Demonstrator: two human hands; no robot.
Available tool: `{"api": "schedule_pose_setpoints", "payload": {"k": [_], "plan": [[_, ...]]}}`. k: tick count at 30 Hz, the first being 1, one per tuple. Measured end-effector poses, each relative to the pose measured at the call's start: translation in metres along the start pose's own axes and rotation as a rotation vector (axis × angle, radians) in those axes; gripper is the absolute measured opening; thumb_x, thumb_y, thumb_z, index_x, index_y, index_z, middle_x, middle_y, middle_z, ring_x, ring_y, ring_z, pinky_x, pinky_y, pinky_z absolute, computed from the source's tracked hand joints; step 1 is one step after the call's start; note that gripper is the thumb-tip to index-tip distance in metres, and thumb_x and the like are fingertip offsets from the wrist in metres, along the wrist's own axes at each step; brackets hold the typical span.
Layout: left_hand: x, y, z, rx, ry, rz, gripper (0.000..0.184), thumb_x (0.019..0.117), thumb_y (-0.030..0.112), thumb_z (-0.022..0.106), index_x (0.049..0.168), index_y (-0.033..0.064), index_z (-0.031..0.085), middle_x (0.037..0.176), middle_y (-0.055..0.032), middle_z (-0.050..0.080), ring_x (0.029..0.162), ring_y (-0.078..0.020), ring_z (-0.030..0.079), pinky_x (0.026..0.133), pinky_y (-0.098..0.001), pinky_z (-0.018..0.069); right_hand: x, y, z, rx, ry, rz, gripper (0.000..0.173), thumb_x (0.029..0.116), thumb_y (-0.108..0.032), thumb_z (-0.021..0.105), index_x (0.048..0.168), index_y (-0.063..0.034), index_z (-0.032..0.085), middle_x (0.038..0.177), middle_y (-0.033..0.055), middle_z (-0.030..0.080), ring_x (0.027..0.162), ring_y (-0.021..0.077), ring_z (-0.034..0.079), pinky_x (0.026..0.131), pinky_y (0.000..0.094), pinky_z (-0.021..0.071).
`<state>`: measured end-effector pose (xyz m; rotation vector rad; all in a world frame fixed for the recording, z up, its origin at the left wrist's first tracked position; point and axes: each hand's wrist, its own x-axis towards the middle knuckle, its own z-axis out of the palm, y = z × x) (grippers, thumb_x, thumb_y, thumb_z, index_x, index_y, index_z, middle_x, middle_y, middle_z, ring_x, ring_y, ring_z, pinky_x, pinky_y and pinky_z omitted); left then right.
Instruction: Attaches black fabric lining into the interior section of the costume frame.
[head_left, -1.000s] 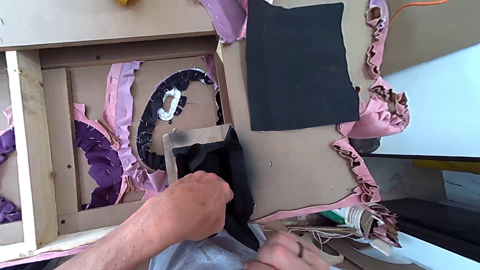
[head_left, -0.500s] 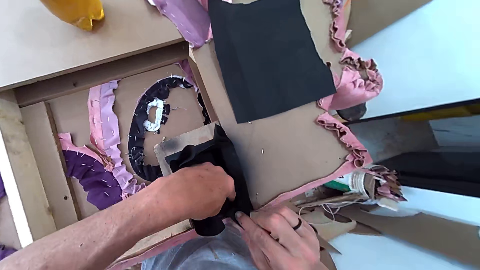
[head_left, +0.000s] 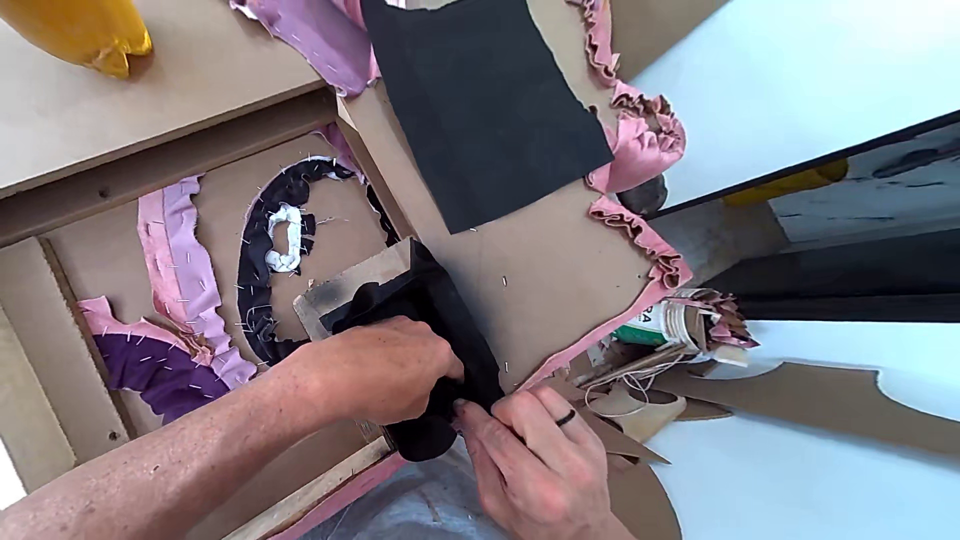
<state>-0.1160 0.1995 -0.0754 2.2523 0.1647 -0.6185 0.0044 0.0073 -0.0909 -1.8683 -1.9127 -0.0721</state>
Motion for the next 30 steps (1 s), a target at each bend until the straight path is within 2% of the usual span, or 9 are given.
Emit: {"api": "schedule_pose_setpoints", "payload": {"k": [4, 6, 10, 12, 14, 17, 22, 26, 30], "plan": [[0.002, -0.005, 0.002, -0.003, 0.011, 0.032, 0.029, 0.0968, 0.007, 0.059, 0.117, 0.0223, 0.074, 0.105, -0.002, 0.071, 0.095, -0.0198, 0.068, 0.083, -0.042, 0.0561, -0.002, -0.018, 0.014, 0.019, 0.047, 0.023, 0.019, 0.0922, -0.016, 0.058, 0.092, -0.0126, 0.077, 0.073, 0.0008, 0.06, 0.073, 0.0174, 0.057, 0.066, 0.0299, 0.0472], [0.003, -0.007, 0.0, -0.001, 0.013, 0.046, 0.025, 0.0982, 0.009, 0.059, 0.113, 0.0219, 0.074, 0.103, -0.0011, 0.072, 0.094, -0.0196, 0.068, 0.082, -0.0423, 0.0562, -0.009, -0.02, 0.012, 0.049, 0.021, -0.013, 0.017, 0.0924, -0.016, 0.06, 0.095, -0.0138, 0.076, 0.076, 0.0008, 0.059, 0.075, 0.0176, 0.055, 0.068, 0.03, 0.0447], [0.001, -0.01, 0.003, -0.002, 0.039, 0.076, 0.026, 0.1, 0.012, 0.057, 0.116, 0.0224, 0.075, 0.102, -0.0018, 0.071, 0.094, -0.0193, 0.068, 0.081, -0.0422, 0.0566, -0.016, -0.012, -0.03, 0.167, -0.054, 0.162, 0.014, 0.0967, -0.03, 0.066, 0.098, -0.019, 0.074, 0.081, -0.0002, 0.061, 0.08, 0.0118, 0.06, 0.072, 0.025, 0.05], [0.001, -0.012, 0.004, -0.022, 0.082, 0.071, 0.022, 0.102, 0.015, 0.055, 0.112, 0.0197, 0.074, 0.099, -0.0009, 0.071, 0.09, -0.017, 0.068, 0.08, -0.0393, 0.0566, -0.001, -0.005, -0.055, 0.191, -0.132, 0.349, 0.026, 0.0985, -0.037, 0.062, 0.091, -0.0148, 0.073, 0.079, 0.0011, 0.065, 0.076, 0.008, 0.063, 0.066, 0.023, 0.0528], [0.0, -0.013, 0.004, -0.023, 0.108, 0.055, 0.02, 0.1028, 0.017, 0.055, 0.109, 0.0172, 0.074, 0.097, -0.0001, 0.071, 0.09, -0.0159, 0.068, 0.079, -0.0384, 0.0567, 0.022, 0.001, -0.063, 0.093, -0.248, 0.464, 0.044, 0.0987, -0.05, 0.058, 0.084, -0.0107, 0.073, 0.072, 0.0017, 0.065, 0.064, 0.0104, 0.06, 0.054, 0.0295, 0.0487], [0.001, -0.013, 0.008, 0.011, 0.124, 0.092, 0.018, 0.1008, 0.017, 0.057, 0.105, 0.0171, 0.075, 0.092, 0.0002, 0.069, 0.086, -0.0159, 0.067, 0.075, -0.0382, 0.0558, 0.039, 0.008, -0.042, -0.128, -0.332, 0.453, 0.057, 0.094, -0.067, 0.05, 0.072, -0.0182, 0.067, 0.06, -0.0053, 0.056, 0.05, 0.0106, 0.054, 0.043, 0.0346, 0.04], [0.002, -0.007, 0.01, 0.1, 0.032, 0.093, 0.024, 0.1012, 0.018, 0.056, 0.116, 0.0249, 0.073, 0.092, -0.0001, 0.071, 0.085, -0.0203, 0.068, 0.071, -0.0434, 0.055, 0.032, 0.013, -0.026, -0.096, -0.393, 0.458, 0.033, 0.0884, -0.043, 0.056, 0.062, -0.0233, 0.058, 0.051, -0.0105, 0.044, 0.044, 0.0062, 0.044, 0.04, 0.0314, 0.0343], [0.003, -0.006, 0.006, 0.155, -0.012, 0.117, 0.025, 0.0993, 0.016, 0.057, 0.119, 0.0227, 0.07, 0.095, -0.0032, 0.07, 0.084, -0.0235, 0.068, 0.069, -0.0453, 0.0541, 0.037, 0.013, -0.03, -0.101, -0.42, 0.508, 0.033, 0.0863, -0.046, 0.056, 0.062, -0.0239, 0.062, 0.051, -0.011, 0.048, 0.044, 0.0057, 0.046, 0.042, 0.0326, 0.0364], [0.001, -0.015, 0.008, 0.043, 0.025, 0.118, 0.028, 0.1049, 0.022, 0.05, 0.123, 0.0205, 0.071, 0.1, -0.0031, 0.072, 0.094, -0.0228, 0.069, 0.081, -0.0472, 0.056, 0.04, 0.017, -0.034, -0.137, -0.472, 0.462, 0.04, 0.09, -0.049, 0.053, 0.06, -0.0221, 0.061, 0.051, -0.0081, 0.05, 0.045, 0.0085, 0.05, 0.042, 0.0352, 0.0382]]}}
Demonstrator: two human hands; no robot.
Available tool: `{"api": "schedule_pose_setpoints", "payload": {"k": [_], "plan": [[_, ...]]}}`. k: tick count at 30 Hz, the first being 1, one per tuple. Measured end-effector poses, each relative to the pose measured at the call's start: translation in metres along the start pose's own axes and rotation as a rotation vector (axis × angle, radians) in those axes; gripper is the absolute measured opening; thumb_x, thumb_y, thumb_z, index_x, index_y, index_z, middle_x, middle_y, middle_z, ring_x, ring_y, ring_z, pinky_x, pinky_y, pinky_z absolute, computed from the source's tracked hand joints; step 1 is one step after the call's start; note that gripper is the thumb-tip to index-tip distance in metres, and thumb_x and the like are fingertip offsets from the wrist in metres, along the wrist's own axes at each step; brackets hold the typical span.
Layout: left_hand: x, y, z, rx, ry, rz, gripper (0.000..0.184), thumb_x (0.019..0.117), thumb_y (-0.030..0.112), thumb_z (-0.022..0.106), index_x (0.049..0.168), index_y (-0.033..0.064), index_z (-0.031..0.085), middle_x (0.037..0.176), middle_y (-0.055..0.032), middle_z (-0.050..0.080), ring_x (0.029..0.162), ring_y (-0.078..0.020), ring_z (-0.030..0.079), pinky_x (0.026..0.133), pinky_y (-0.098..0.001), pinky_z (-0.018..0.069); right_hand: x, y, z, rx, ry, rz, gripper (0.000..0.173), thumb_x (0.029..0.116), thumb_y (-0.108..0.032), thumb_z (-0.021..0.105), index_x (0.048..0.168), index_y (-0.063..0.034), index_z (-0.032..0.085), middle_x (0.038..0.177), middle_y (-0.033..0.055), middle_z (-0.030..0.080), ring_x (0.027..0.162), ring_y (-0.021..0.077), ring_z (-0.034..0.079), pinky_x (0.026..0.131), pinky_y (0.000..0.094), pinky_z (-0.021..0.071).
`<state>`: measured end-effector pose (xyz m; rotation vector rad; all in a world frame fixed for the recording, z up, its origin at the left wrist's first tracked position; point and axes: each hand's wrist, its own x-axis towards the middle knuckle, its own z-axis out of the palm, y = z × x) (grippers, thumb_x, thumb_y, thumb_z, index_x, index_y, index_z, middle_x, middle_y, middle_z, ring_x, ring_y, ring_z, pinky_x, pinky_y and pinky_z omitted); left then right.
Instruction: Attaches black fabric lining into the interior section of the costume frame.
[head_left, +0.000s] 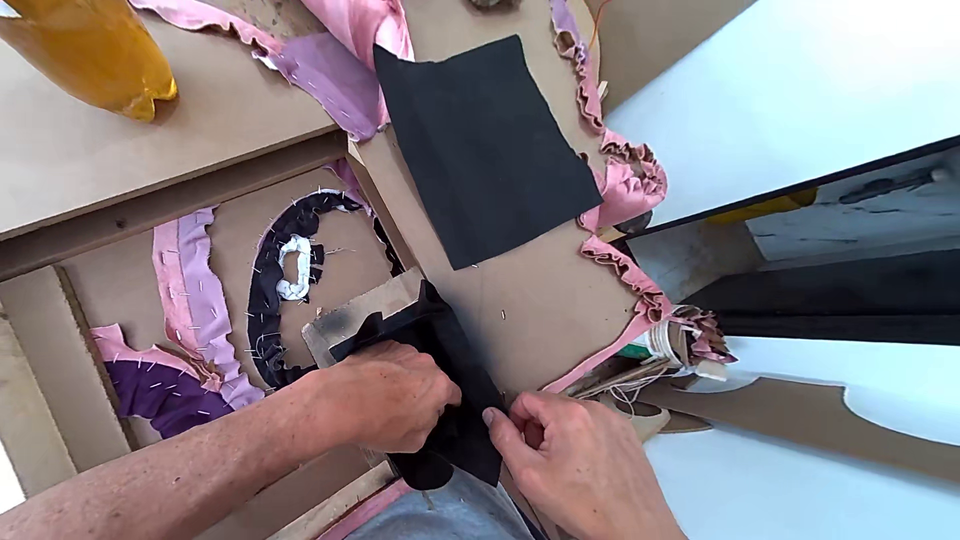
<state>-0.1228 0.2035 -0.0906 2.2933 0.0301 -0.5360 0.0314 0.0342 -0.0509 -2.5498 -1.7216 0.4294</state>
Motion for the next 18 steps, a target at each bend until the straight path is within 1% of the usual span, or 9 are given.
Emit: {"api": "schedule_pose_setpoints", "payload": {"k": [1, 4, 6, 10, 11, 12, 14, 16, 18], "plan": [[-0.001, -0.001, 0.002, -0.008, 0.016, 0.004, 0.029, 0.1042, 0.022, 0.05, 0.123, 0.0218, 0.071, 0.098, -0.0022, 0.072, 0.093, -0.022, 0.069, 0.081, -0.0469, 0.0558, -0.001, 0.001, -0.001, 0.024, -0.023, -0.014, 0.04, 0.09, -0.046, 0.053, 0.059, -0.0224, 0.06, 0.051, -0.0084, 0.05, 0.045, 0.0076, 0.05, 0.042, 0.0344, 0.0381], [0.0, -0.001, 0.005, 0.015, 0.023, 0.028, 0.03, 0.0994, 0.021, 0.054, 0.123, 0.0252, 0.071, 0.087, -0.0005, 0.07, 0.085, -0.021, 0.068, 0.073, -0.0459, 0.0537, -0.003, -0.001, -0.002, 0.073, -0.036, -0.025, 0.037, 0.0884, -0.042, 0.055, 0.057, -0.023, 0.057, 0.049, -0.0101, 0.047, 0.044, 0.0051, 0.047, 0.042, 0.0316, 0.0362], [0.001, 0.002, 0.005, 0.03, 0.001, 0.033, 0.028, 0.0966, 0.021, 0.057, 0.121, 0.0249, 0.071, 0.081, 0.0003, 0.068, 0.079, -0.0201, 0.067, 0.069, -0.0453, 0.0521, -0.008, -0.004, -0.002, 0.052, -0.035, -0.003, 0.036, 0.0881, -0.041, 0.055, 0.057, -0.0237, 0.056, 0.049, -0.0106, 0.047, 0.044, 0.0046, 0.048, 0.041, 0.0316, 0.0362], [0.006, 0.014, 0.0, 0.129, -0.038, 0.053, 0.017, 0.0919, 0.02, 0.064, 0.108, 0.0161, 0.068, 0.078, -0.0029, 0.065, 0.076, -0.0232, 0.065, 0.066, -0.0457, 0.0509, -0.012, -0.004, -0.004, 0.041, -0.038, 0.06, 0.036, 0.0897, -0.043, 0.054, 0.061, -0.0233, 0.062, 0.051, -0.0102, 0.05, 0.046, 0.0059, 0.051, 0.042, 0.0336, 0.0393], [0.006, 0.017, -0.002, 0.165, -0.057, 0.048, 0.016, 0.0916, 0.02, 0.065, 0.107, 0.0146, 0.068, 0.08, -0.0039, 0.064, 0.077, -0.0242, 0.065, 0.067, -0.0457, 0.0511, -0.015, -0.004, -0.004, 0.037, -0.039, 0.077, 0.036, 0.0901, -0.043, 0.054, 0.061, -0.0232, 0.063, 0.051, -0.0101, 0.051, 0.046, 0.0061, 0.051, 0.043, 0.0339, 0.0396], [0.005, 0.018, -0.001, 0.177, -0.063, 0.047, 0.017, 0.0921, 0.02, 0.064, 0.108, 0.0145, 0.069, 0.082, -0.0043, 0.066, 0.08, -0.0246, 0.066, 0.068, -0.0458, 0.0516, -0.018, -0.004, -0.005, 0.027, -0.038, 0.091, 0.036, 0.0903, -0.043, 0.053, 0.061, -0.0237, 0.063, 0.051, -0.0104, 0.051, 0.046, 0.0058, 0.051, 0.042, 0.0337, 0.0395], [0.002, 0.007, -0.002, 0.105, -0.037, 0.054, 0.024, 0.0972, 0.02, 0.057, 0.115, 0.0171, 0.073, 0.092, -0.0043, 0.07, 0.089, -0.0244, 0.068, 0.075, -0.0475, 0.0545, -0.02, -0.004, -0.009, 0.007, -0.022, 0.109, 0.039, 0.091, -0.046, 0.053, 0.061, -0.023, 0.062, 0.051, -0.0094, 0.051, 0.045, 0.0063, 0.05, 0.042, 0.0341, 0.0381], [0.0, -0.004, -0.001, -0.005, 0.006, 0.076, 0.028, 0.1013, 0.023, 0.052, 0.118, 0.0201, 0.073, 0.097, -0.0014, 0.072, 0.094, -0.0203, 0.069, 0.081, -0.0462, 0.0563, -0.022, -0.002, -0.014, 0.009, 0.003, 0.131, 0.044, 0.0934, -0.054, 0.052, 0.066, -0.0222, 0.066, 0.052, -0.0091, 0.051, 0.045, 0.0069, 0.049, 0.042, 0.0339, 0.0382], [-0.001, -0.006, -0.001, -0.078, 0.001, 0.07, 0.032, 0.1012, 0.024, 0.051, 0.125, 0.0255, 0.072, 0.091, 0.0028, 0.072, 0.087, -0.0154, 0.068, 0.077, -0.0434, 0.0554, -0.023, -0.001, -0.014, 0.003, 0.017, 0.126, 0.05, 0.0968, -0.064, 0.044, 0.075, -0.0235, 0.064, 0.052, -0.0109, 0.047, 0.045, 0.0066, 0.046, 0.041, 0.0329, 0.0366]]}}
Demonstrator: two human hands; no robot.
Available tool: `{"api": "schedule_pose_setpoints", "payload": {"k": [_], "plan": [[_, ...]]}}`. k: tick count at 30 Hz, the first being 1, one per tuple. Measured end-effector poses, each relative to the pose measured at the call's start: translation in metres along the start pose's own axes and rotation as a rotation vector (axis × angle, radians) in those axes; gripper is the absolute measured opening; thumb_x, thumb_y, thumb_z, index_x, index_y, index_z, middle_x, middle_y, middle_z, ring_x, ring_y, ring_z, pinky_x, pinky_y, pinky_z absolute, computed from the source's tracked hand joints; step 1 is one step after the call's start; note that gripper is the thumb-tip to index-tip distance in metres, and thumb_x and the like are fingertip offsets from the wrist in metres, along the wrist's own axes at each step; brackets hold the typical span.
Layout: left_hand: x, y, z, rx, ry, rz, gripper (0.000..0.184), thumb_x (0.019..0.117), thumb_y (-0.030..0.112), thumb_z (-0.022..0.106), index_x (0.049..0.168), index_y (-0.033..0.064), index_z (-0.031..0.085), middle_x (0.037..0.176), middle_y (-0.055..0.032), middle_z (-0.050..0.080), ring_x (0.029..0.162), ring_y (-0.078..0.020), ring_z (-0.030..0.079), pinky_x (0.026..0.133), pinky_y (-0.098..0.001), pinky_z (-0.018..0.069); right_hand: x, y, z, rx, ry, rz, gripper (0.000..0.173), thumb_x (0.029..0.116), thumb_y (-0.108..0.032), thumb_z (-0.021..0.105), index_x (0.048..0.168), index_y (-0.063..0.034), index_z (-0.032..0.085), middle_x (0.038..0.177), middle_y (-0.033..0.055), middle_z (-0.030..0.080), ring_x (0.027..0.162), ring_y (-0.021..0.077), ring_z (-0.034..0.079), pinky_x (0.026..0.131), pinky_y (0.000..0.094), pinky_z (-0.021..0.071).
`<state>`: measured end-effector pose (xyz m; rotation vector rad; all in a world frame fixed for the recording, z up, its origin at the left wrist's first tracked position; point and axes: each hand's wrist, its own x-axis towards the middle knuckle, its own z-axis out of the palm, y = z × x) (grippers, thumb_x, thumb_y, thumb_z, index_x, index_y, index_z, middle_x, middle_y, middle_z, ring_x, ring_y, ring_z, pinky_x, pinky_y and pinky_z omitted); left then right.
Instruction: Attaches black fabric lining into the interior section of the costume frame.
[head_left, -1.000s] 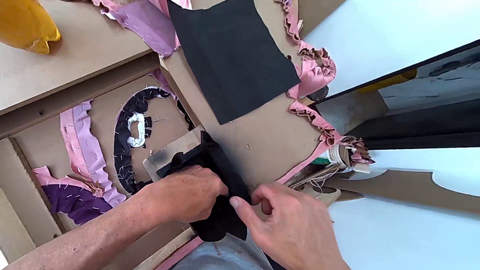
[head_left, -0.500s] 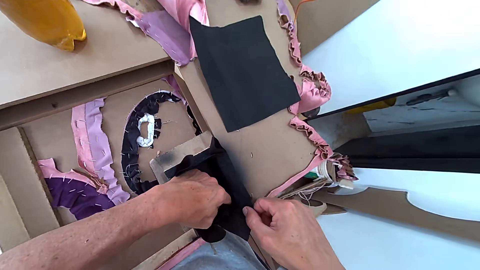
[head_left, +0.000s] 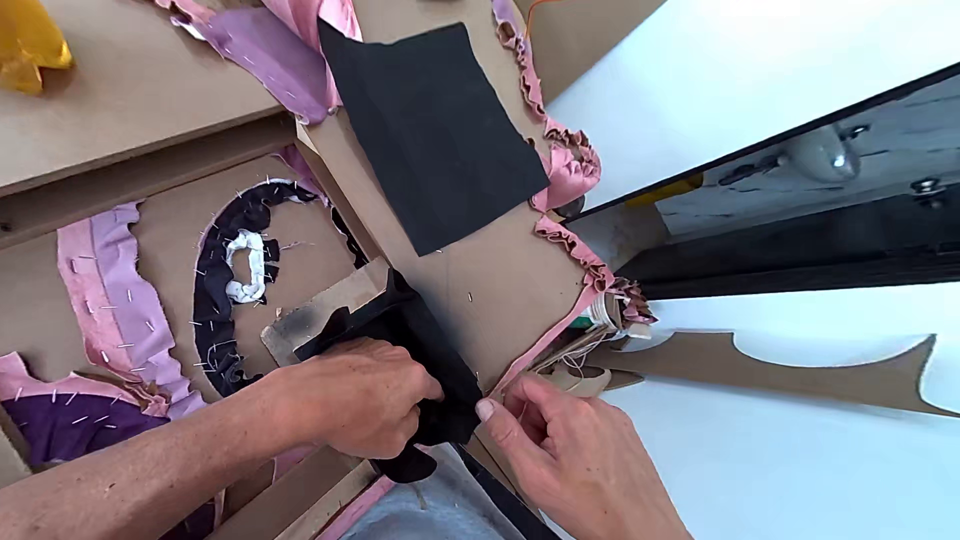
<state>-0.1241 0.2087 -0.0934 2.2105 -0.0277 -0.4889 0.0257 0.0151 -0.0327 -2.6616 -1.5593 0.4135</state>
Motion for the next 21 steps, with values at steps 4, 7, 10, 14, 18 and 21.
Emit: {"api": "schedule_pose_setpoints", "payload": {"k": [4, 7, 10, 14, 18, 21], "plan": [[-0.002, 0.003, -0.002, 0.035, -0.068, -0.044, 0.033, 0.0982, 0.022, 0.054, 0.127, 0.028, 0.068, 0.082, 0.002, 0.067, 0.078, -0.0174, 0.065, 0.07, -0.0437, 0.0527, 0.005, -0.007, 0.013, 0.034, -0.033, -0.008, 0.055, 0.099, -0.061, 0.044, 0.066, -0.0212, 0.062, 0.05, -0.0075, 0.048, 0.045, 0.01, 0.051, 0.041, 0.0366, 0.0391], [0.0, 0.009, -0.001, 0.091, -0.126, -0.088, 0.039, 0.0956, 0.02, 0.057, 0.134, 0.0274, 0.063, 0.083, -0.0019, 0.067, 0.08, -0.0225, 0.066, 0.07, -0.046, 0.0518, 0.004, -0.009, 0.024, 0.157, -0.079, 0.004, 0.043, 0.0932, -0.042, 0.053, 0.055, -0.0219, 0.051, 0.048, -0.0088, 0.043, 0.044, 0.0066, 0.046, 0.042, 0.0319, 0.0345], [0.001, 0.012, -0.001, 0.081, -0.142, -0.118, 0.04, 0.0951, 0.02, 0.057, 0.135, 0.0271, 0.062, 0.084, -0.0025, 0.067, 0.081, -0.0229, 0.066, 0.071, -0.0461, 0.0519, 0.003, -0.008, 0.027, 0.281, -0.124, 0.06, 0.042, 0.0904, -0.038, 0.056, 0.052, -0.0228, 0.048, 0.047, -0.0102, 0.041, 0.043, 0.0037, 0.041, 0.042, 0.0295, 0.0307], [0.001, 0.012, -0.003, 0.068, -0.157, -0.107, 0.043, 0.0948, 0.017, 0.058, 0.137, 0.025, 0.061, 0.086, -0.0049, 0.068, 0.082, -0.0256, 0.066, 0.071, -0.0477, 0.0519, 0.001, 0.002, 0.024, 0.195, -0.08, 0.031, 0.04, 0.0931, -0.045, 0.054, 0.061, -0.0221, 0.06, 0.05, -0.01, 0.048, 0.043, 0.0046, 0.047, 0.041, 0.0314, 0.0351], [0.0, 0.008, -0.003, 0.084, -0.147, -0.064, 0.042, 0.0941, 0.017, 0.06, 0.135, 0.0239, 0.062, 0.085, -0.0048, 0.067, 0.079, -0.0252, 0.066, 0.068, -0.047, 0.0517, -0.002, 0.02, -0.009, -0.033, 0.108, -0.322, 0.037, 0.096, -0.045, 0.061, 0.126, -0.0259, 0.073, 0.096, 0.0059, 0.065, 0.077, 0.0183, 0.063, 0.057, 0.035, 0.0506], [0.002, 0.006, -0.004, 0.072, -0.139, -0.048, 0.032, 0.0941, 0.018, 0.06, 0.125, 0.0223, 0.067, 0.079, -0.0034, 0.065, 0.074, -0.0236, 0.065, 0.064, -0.0451, 0.0499, 0.005, 0.015, -0.019, -0.124, 0.051, -0.56, 0.048, 0.0974, -0.04, 0.062, 0.145, -0.04, 0.055, 0.14, 0.0096, 0.057, 0.129, 0.0281, 0.053, 0.097, 0.0436, 0.0489]]}}
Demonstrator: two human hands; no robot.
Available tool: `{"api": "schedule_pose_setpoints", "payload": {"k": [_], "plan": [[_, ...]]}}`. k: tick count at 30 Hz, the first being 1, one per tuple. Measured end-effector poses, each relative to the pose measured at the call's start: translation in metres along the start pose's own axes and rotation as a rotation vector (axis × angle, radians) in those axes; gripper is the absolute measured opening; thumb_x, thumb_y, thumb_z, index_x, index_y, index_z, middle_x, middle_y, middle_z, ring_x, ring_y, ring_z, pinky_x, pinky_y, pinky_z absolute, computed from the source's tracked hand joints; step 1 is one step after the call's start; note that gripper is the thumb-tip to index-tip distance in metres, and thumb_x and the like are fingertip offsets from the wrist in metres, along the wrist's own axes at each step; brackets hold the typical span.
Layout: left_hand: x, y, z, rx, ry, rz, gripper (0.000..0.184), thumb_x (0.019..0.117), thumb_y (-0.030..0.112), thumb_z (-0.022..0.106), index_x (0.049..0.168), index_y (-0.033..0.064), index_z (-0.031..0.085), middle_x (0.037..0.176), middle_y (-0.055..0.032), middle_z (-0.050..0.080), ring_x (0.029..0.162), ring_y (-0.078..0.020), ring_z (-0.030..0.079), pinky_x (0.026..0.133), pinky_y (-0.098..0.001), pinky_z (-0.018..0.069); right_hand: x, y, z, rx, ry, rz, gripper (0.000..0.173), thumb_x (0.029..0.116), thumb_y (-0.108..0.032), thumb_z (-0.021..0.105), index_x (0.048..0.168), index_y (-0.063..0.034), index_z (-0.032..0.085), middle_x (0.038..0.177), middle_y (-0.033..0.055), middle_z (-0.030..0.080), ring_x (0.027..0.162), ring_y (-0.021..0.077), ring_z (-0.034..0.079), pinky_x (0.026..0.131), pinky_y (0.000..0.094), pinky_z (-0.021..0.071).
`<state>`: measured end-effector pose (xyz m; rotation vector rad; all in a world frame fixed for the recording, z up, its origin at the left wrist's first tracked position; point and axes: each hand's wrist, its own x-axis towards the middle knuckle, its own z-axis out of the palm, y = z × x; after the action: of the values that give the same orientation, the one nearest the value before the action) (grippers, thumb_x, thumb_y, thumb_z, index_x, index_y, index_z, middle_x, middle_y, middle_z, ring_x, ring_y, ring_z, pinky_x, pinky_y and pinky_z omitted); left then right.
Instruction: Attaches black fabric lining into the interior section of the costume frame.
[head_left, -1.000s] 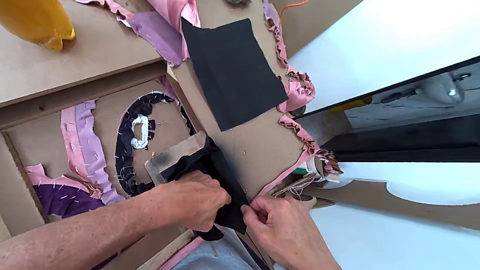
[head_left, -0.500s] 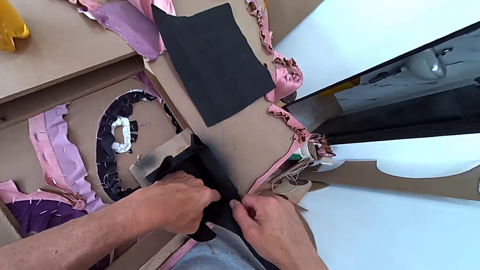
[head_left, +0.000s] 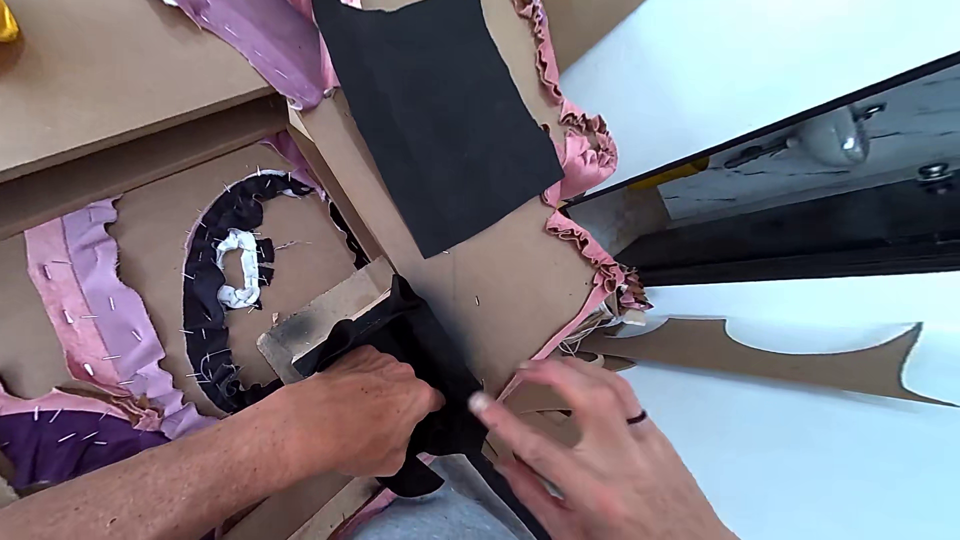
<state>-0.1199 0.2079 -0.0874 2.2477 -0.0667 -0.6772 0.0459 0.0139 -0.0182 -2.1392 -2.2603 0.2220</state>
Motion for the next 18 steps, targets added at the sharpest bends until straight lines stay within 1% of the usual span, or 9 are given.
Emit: {"api": "schedule_pose_setpoints", "payload": {"k": [2, 4, 5, 8, 13, 15, 16, 17, 18], "plan": [[0.001, 0.0, -0.001, 0.004, 0.001, 0.002, 0.029, 0.0942, 0.018, 0.06, 0.122, 0.0216, 0.068, 0.077, -0.0027, 0.064, 0.073, -0.0229, 0.064, 0.064, -0.0441, 0.0496, 0.005, 0.001, 0.016, -0.015, 0.028, -0.119, 0.034, 0.0997, -0.033, 0.06, 0.134, -0.0337, 0.065, 0.15, 0.006, 0.053, 0.141, 0.0278, 0.044, 0.109, 0.0455, 0.0407], [0.0, 0.001, -0.001, 0.0, -0.001, -0.005, 0.031, 0.0948, 0.018, 0.059, 0.124, 0.0219, 0.067, 0.078, -0.0036, 0.065, 0.074, -0.0238, 0.065, 0.065, -0.0442, 0.0499, 0.007, 0.005, 0.033, 0.018, 0.087, -0.171, 0.019, 0.099, -0.021, 0.059, 0.111, -0.0248, 0.073, 0.147, 0.0028, 0.058, 0.142, 0.0254, 0.045, 0.113, 0.0456, 0.0381], [0.0, 0.001, 0.0, 0.001, 0.005, -0.011, 0.031, 0.0955, 0.018, 0.059, 0.125, 0.0219, 0.067, 0.078, -0.0041, 0.065, 0.074, -0.0242, 0.065, 0.064, -0.0444, 0.0503, 0.006, 0.007, 0.039, 0.057, 0.112, -0.178, 0.017, 0.0994, -0.017, 0.058, 0.106, -0.0219, 0.073, 0.143, 0.0012, 0.061, 0.142, 0.0235, 0.046, 0.116, 0.0459, 0.0369], [-0.001, 0.003, 0.002, 0.0, 0.011, -0.048, 0.031, 0.0973, 0.017, 0.057, 0.126, 0.023, 0.067, 0.078, -0.0047, 0.065, 0.074, -0.0249, 0.065, 0.065, -0.0442, 0.0502, -0.001, 0.009, 0.05, 0.172, 0.201, -0.199, 0.016, 0.1002, -0.011, 0.057, 0.104, -0.0169, 0.071, 0.128, -0.002, 0.066, 0.135, 0.0186, 0.051, 0.12, 0.0433, 0.0313], [-0.001, 0.007, -0.003, 0.012, -0.04, -0.084, 0.041, 0.0987, 0.015, 0.055, 0.138, 0.0251, 0.062, 0.083, -0.0075, 0.067, 0.078, -0.0283, 0.066, 0.068, -0.0466, 0.0516, -0.005, 0.017, 0.059, 0.196, 0.225, -0.242, 0.016, 0.0997, -0.01, 0.056, 0.106, -0.0159, 0.07, 0.121, -0.0019, 0.066, 0.129, 0.0167, 0.053, 0.117, 0.0385, 0.0327], [-0.001, 0.006, -0.003, -0.003, -0.041, -0.082, 0.042, 0.0997, 0.015, 0.053, 0.139, 0.0258, 0.062, 0.092, -0.0078, 0.069, 0.084, -0.0279, 0.067, 0.072, -0.0467, 0.0525, -0.003, 0.021, 0.056, 0.199, 0.194, -0.265, 0.017, 0.0994, -0.011, 0.056, 0.107, -0.016, 0.07, 0.117, -0.0012, 0.067, 0.126, 0.0171, 0.055, 0.115, 0.038, 0.0348], [-0.001, 0.005, -0.002, -0.023, -0.013, -0.071, 0.039, 0.1005, 0.015, 0.053, 0.136, 0.0243, 0.065, 0.098, -0.0078, 0.069, 0.088, -0.0272, 0.068, 0.075, -0.0462, 0.0536, -0.004, 0.024, 0.054, 0.204, 0.185, -0.277, 0.017, 0.0992, -0.012, 0.057, 0.108, -0.0165, 0.071, 0.115, -0.0009, 0.067, 0.124, 0.0174, 0.056, 0.114, 0.0378, 0.0367], [-0.002, 0.003, 0.0, -0.053, 0.059, -0.058, 0.032, 0.1008, 0.015, 0.053, 0.128, 0.0209, 0.069, 0.099, -0.0072, 0.069, 0.088, -0.0259, 0.068, 0.075, -0.0449, 0.0548, -0.006, 0.028, 0.051, 0.211, 0.179, -0.293, 0.018, 0.0995, -0.013, 0.058, 0.111, -0.017, 0.072, 0.113, -0.0006, 0.067, 0.123, 0.0175, 0.057, 0.113, 0.0374, 0.0385], [-0.003, 0.001, 0.004, -0.094, 0.163, -0.051, 0.025, 0.1008, 0.016, 0.054, 0.117, 0.0174, 0.073, 0.094, -0.0054, 0.069, 0.086, -0.0233, 0.068, 0.073, -0.0426, 0.0559, -0.01, 0.031, 0.049, 0.226, 0.174, -0.312, 0.018, 0.1002, -0.016, 0.059, 0.113, -0.0176, 0.071, 0.113, -0.0007, 0.067, 0.122, 0.0175, 0.058, 0.112, 0.0366, 0.0402]]}}
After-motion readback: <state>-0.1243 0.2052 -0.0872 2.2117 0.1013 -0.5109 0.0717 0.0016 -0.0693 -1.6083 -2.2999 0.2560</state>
